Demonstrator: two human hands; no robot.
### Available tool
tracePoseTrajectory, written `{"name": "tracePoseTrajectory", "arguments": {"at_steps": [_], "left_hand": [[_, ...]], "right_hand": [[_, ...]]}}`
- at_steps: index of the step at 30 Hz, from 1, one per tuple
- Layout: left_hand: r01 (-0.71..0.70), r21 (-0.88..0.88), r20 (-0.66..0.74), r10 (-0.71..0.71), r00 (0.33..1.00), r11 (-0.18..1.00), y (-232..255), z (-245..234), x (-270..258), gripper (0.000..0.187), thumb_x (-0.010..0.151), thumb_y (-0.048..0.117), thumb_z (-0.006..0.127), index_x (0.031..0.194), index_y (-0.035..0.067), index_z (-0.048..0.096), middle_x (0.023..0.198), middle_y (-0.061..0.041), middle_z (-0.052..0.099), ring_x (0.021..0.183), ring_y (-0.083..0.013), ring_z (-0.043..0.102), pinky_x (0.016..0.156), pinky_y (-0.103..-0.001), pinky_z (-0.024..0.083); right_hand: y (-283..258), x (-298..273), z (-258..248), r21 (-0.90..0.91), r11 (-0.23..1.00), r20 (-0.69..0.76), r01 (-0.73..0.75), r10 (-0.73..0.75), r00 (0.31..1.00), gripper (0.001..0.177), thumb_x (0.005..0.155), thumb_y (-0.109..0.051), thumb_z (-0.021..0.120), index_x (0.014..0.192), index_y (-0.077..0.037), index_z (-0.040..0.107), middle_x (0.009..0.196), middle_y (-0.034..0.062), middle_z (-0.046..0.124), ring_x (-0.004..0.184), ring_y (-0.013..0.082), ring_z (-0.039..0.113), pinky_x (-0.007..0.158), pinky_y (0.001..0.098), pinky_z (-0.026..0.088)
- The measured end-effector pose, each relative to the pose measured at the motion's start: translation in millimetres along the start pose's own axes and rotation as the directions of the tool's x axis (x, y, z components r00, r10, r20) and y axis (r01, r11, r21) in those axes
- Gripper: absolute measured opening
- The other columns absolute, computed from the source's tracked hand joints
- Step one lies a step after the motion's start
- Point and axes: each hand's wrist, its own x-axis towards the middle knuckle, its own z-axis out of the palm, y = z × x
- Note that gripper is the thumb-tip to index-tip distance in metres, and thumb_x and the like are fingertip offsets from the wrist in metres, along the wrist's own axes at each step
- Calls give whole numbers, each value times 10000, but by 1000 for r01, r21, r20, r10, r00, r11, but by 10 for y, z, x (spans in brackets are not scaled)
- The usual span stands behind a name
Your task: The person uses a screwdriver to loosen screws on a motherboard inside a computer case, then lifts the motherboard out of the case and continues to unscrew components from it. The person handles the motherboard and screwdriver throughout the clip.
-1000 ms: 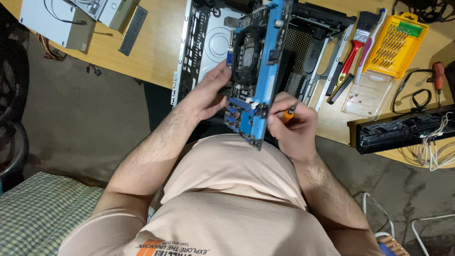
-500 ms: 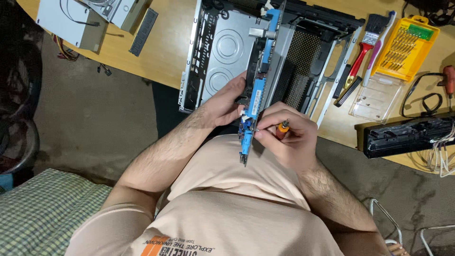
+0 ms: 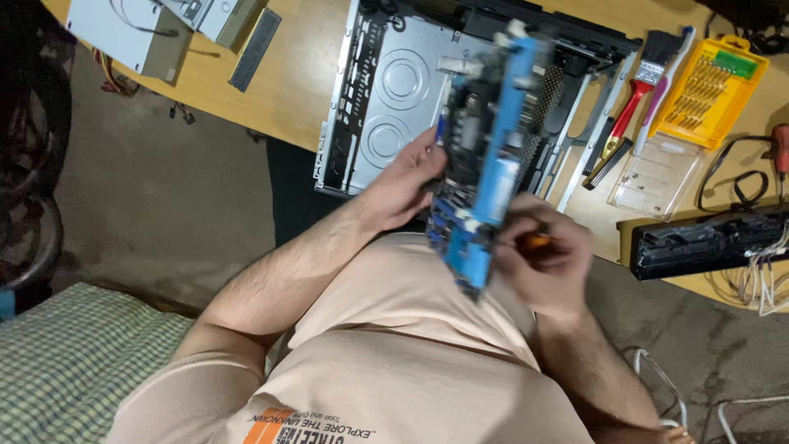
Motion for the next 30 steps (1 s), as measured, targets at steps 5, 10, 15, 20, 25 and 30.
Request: {"name": "tracePoseTrajectory", "arguments": {"at_steps": [5, 10, 15, 20, 25, 30], "left_hand": [[-51, 81, -73, 57, 996, 995, -377, 44, -21, 830, 1108, 395, 982, 1767, 84, 584, 1385, -147, 846, 1208, -237, 852, 1045, -504, 781], [-35, 154, -58, 44, 997, 987, -620, -78, 16, 884, 1023, 407, 1079, 1732, 101, 647, 1395, -164, 856, 1200, -212, 830, 1050, -483, 770], [-5, 309, -72, 29, 997, 951, -606, -66, 33, 866, 1021, 422, 1061, 1715, 89, 663, 1244, -111, 870, 1010, -116, 848, 910, -286, 779], [-10, 229, -115, 38, 993, 973, -266, 218, 59, 833, 1053, 463, 1019, 1699, 66, 674, 1161, -164, 890, 951, -185, 871, 859, -374, 793], [100, 90, -298, -68, 952, 991, 74, 557, 215, 1026, 1074, 654, 857, 1819, 22, 545, 1457, -353, 815, 1205, -420, 863, 938, -613, 772], [184, 302, -430, -39, 902, 935, 420, 747, 227, 1042, 1118, 721, 676, 1881, 44, 460, 1798, -389, 573, 1645, -591, 602, 1233, -772, 586]], "right_hand": [[305, -741, -631, 123, 984, -131, -130, 146, 981, 221, 955, -156, 958, 960, -58, 759, 817, 53, 685, 751, 81, 615, 686, 250, 490], [35, -884, -545, 163, 952, -273, -260, 296, 915, 207, 955, -160, 932, 934, -29, 773, 839, 51, 705, 795, 66, 594, 676, 261, 535], [-38, -923, -582, -16, 964, -248, -267, 255, 935, 188, 984, -150, 922, 942, -7, 807, 800, 99, 763, 804, 68, 637, 702, 257, 609], [330, -1073, -963, -48, 987, -258, -154, 136, 957, 153, 1016, -142, 886, 996, -48, 768, 802, 76, 740, 737, 88, 668, 693, 261, 557], [11, -407, -484, -21, 989, -293, -144, 131, 947, 152, 1103, -129, 827, 1089, -1, 746, 893, 105, 701, 736, 41, 584, 625, 242, 404], [-202, 86, -41, -125, 982, -139, -143, 126, 982, 50, 1077, 79, 809, 1070, 85, 760, 1016, 227, 762, 699, 120, 594, 570, 288, 466]]}}
